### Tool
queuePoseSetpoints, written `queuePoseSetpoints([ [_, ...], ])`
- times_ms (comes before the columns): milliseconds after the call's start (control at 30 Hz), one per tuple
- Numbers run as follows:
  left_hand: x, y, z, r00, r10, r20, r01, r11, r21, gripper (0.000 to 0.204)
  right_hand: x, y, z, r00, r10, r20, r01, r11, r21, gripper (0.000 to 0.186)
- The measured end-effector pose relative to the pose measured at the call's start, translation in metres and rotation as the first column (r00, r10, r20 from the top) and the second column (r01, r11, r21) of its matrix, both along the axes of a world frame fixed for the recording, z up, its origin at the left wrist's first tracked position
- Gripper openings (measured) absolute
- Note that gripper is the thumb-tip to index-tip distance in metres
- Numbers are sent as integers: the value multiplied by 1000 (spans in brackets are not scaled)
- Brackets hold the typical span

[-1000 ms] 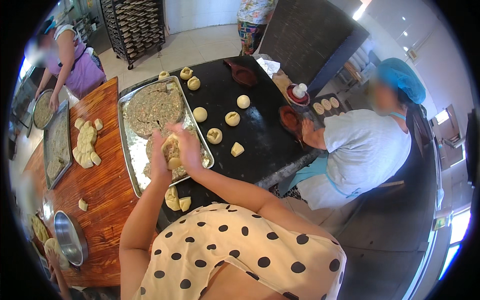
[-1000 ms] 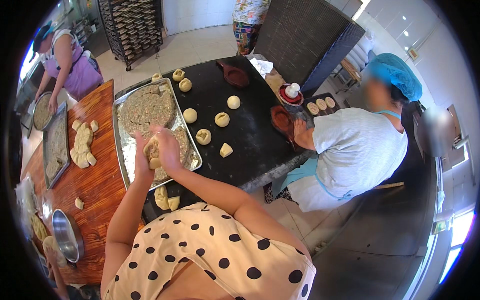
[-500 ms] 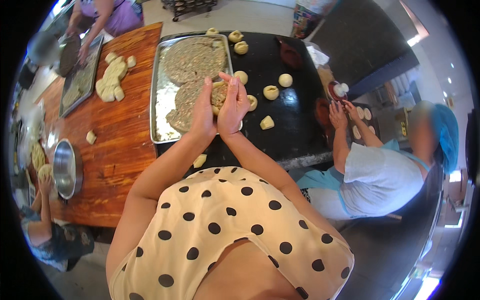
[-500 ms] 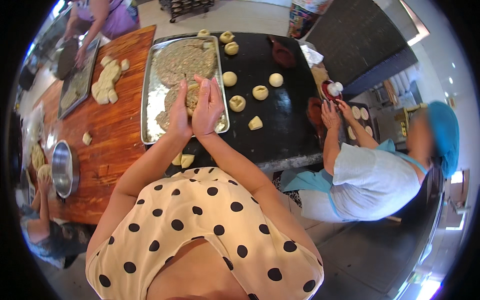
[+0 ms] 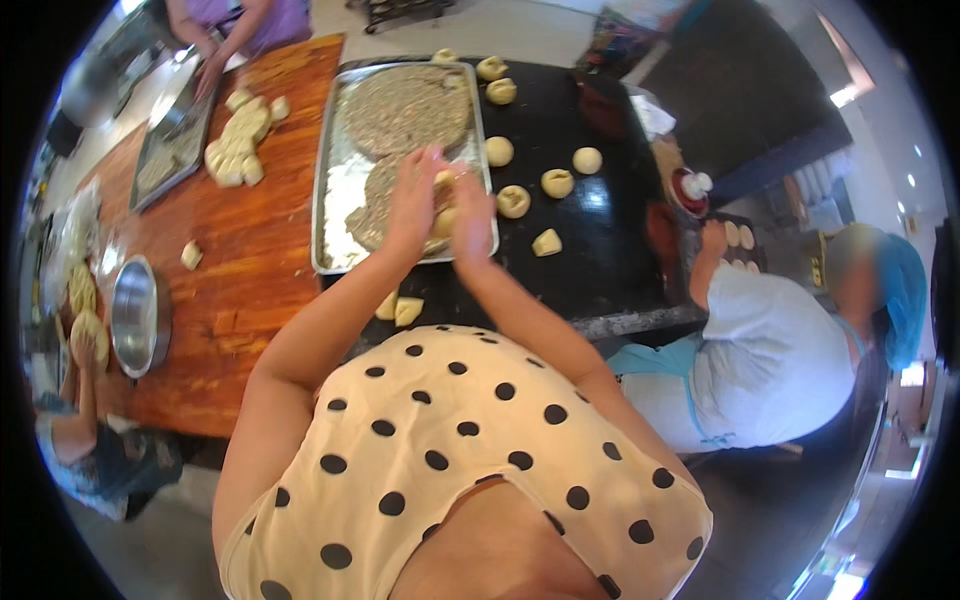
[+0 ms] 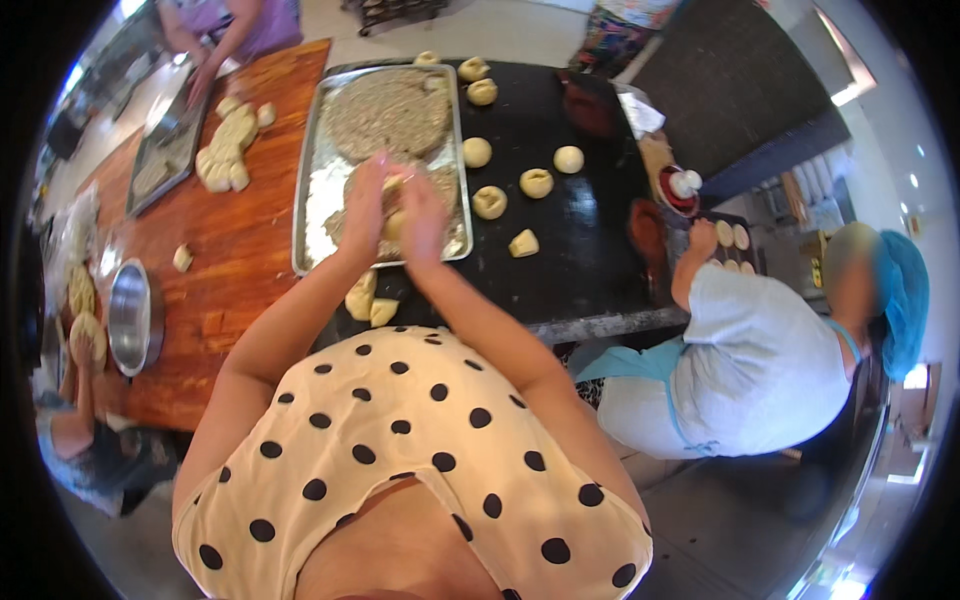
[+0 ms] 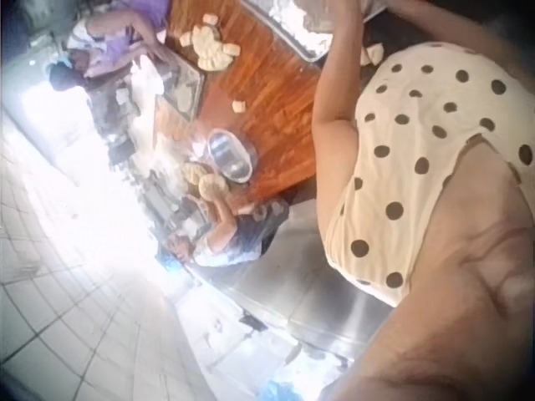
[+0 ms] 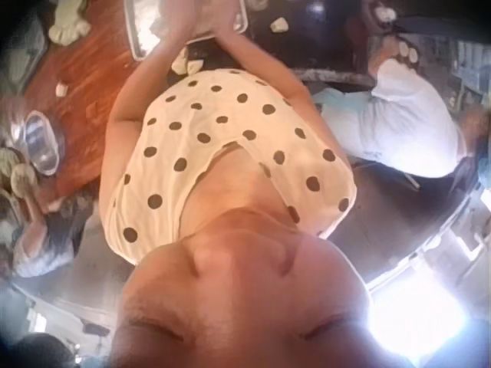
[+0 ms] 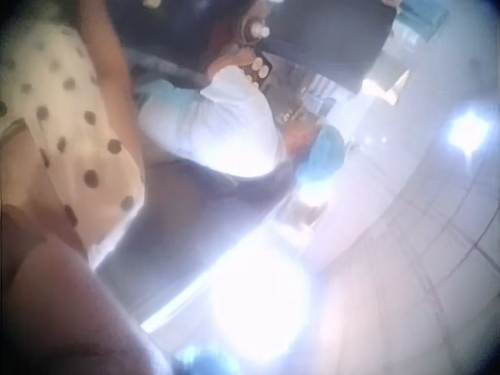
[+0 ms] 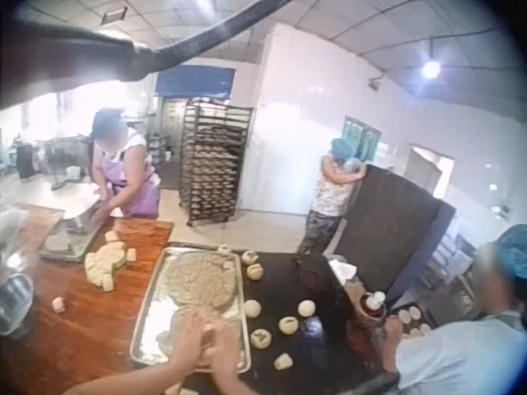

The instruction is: The person prepares filled dough buns by hand, taking portions of a meat-like filling from a tray, placing it onto pieces of flattened dough, and folding the dough around the filling into rounded buns.

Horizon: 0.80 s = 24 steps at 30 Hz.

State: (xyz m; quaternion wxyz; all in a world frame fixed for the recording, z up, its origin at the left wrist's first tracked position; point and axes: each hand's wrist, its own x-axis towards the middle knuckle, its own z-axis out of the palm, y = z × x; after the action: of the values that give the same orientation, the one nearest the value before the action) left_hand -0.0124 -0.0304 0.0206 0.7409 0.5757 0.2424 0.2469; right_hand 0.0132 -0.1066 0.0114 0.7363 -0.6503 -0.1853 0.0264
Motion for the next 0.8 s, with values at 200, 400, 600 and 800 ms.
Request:
queuePoseSetpoints([
  [200, 2, 11, -36, 987, -118, -105, 144, 945, 294, 49, -11, 1, -18, 988, -117, 100, 126, 988, -86, 30],
  [400, 36, 19, 24, 857, -507, -86, 472, 842, -261, 63, 23, 3, -17, 971, -79, -225, 156, 924, 348, 29],
  [600, 11, -19, 11, 983, -135, 121, 179, 834, -522, 42, 8, 8, -6, 957, -270, 107, 258, 960, 109, 21],
  [800, 6, -6, 4, 984, -173, 32, 175, 982, -76, 45, 7, 12, -10, 935, -277, 221, 268, 961, 71, 23],
])
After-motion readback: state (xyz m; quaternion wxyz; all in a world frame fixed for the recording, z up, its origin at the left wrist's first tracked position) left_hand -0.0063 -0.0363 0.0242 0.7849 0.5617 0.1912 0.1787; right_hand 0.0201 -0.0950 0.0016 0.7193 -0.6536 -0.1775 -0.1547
